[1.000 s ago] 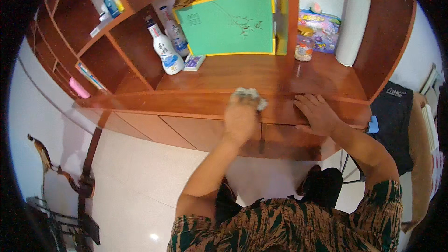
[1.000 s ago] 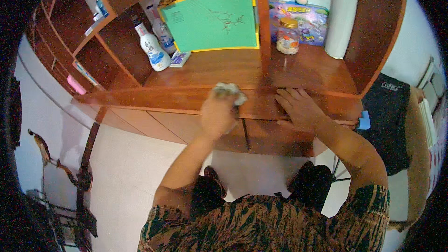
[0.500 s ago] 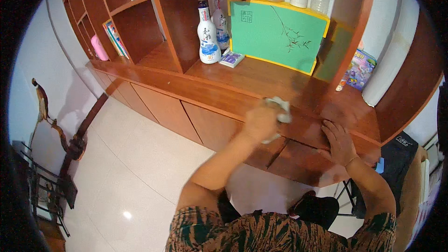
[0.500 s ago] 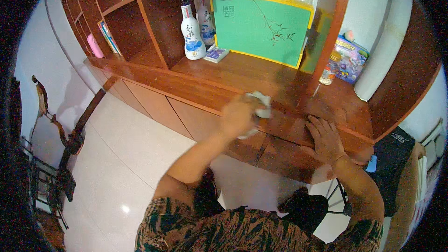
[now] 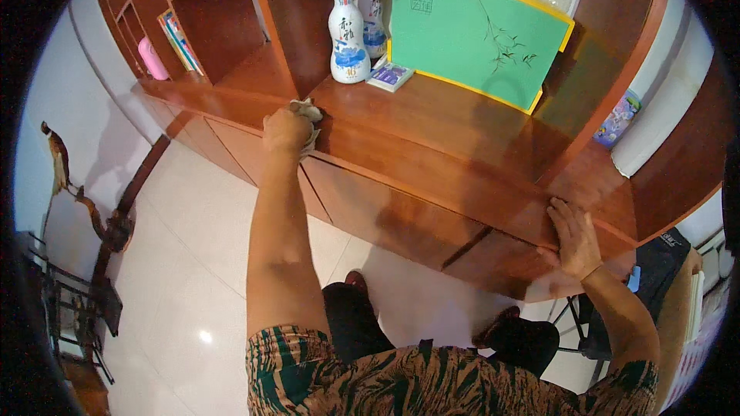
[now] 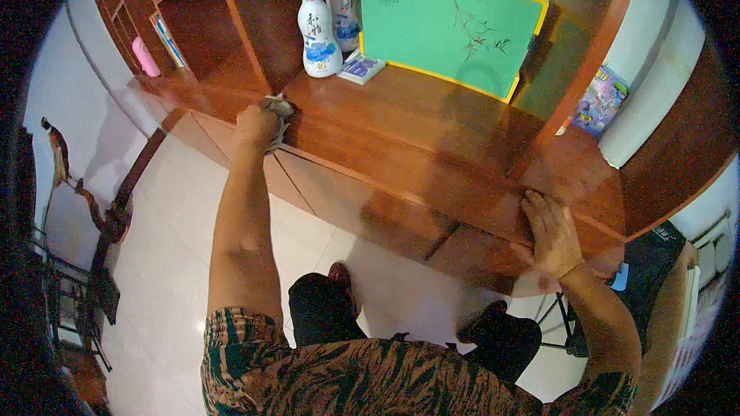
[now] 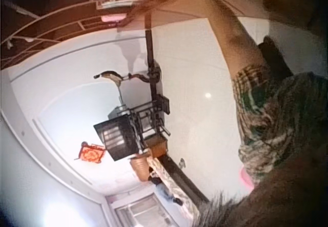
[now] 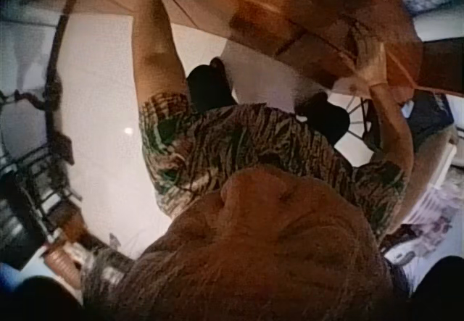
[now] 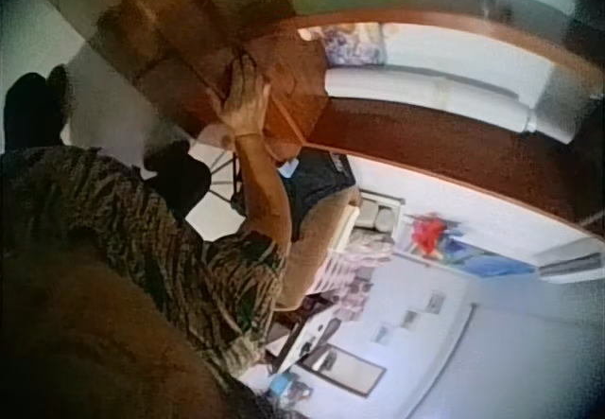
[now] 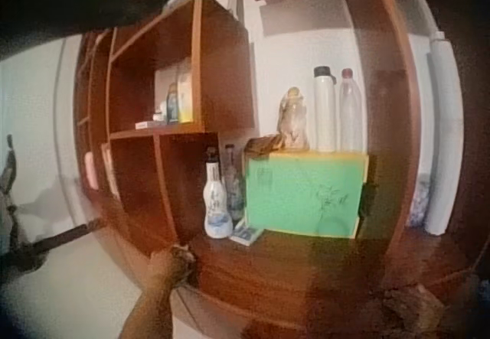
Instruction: The person wipes the exterior surfaces and shelves of a wooden cabinet with a cloth.
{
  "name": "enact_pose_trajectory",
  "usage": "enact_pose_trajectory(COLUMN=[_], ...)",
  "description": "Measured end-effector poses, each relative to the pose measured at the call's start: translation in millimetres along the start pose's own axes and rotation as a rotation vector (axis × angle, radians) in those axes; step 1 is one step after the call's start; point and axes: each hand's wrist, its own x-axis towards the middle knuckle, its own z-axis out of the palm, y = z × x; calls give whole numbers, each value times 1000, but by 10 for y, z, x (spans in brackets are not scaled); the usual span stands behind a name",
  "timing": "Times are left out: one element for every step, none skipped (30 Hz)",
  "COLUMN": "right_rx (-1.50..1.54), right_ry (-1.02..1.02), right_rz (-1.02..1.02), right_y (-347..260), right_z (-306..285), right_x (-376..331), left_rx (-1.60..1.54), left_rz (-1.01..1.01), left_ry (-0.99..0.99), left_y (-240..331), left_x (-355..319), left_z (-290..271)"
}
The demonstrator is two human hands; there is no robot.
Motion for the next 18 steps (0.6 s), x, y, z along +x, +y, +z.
enact_pose_trajectory(right_rx=[3,-8,-30,-51,-45,-39,-32,-26,-13,0,6,4,9,3,9,13,97,178], right_ry=[13,12,14,16,15,14,13,8,21,33,36,32,35,70,103,135,175,215], right_rz=[-16,-25,-28,-32,-29,-26,-25,-2,-7,-13,-8,9,11,74,134,192,179,168], right_y=[-13,-16,-3,6,0,-8,-21,8,-4,-21,-21,14,-13,-66,-153,-252,-384,-552], right_z=[2,13,12,16,17,33,56,72,80,84,56,34,11,27,92,115,114,91], right_x=[3,3,-5,-9,-6,5,12,-41,-13,15,18,-33,-33,-45,-39,-30,-21,-2], left_rx=[48,99,141,123,113,105,98,11,5,0,28,-76,-139,-137,-173,-139,-103,-136], left_rz=[63,125,195,111,171,231,291,297,337,376,426,513,553,612,631,641,650,645], left_ry=[44,94,146,167,192,217,242,204,206,207,216,154,184,188,120,116,110,89], left_y=[-37,-76,-11,46,33,-7,-38,206,205,187,269,505,598,735,810,840,836,818], left_x=[-32,-77,-161,-290,-356,-401,-467,-705,-756,-784,-876,-1095,-1236,-1357,-1443,-1507,-1543,-1552], left_z=[64,123,123,142,168,203,232,153,209,312,416,376,462,551,593,594,585,549])
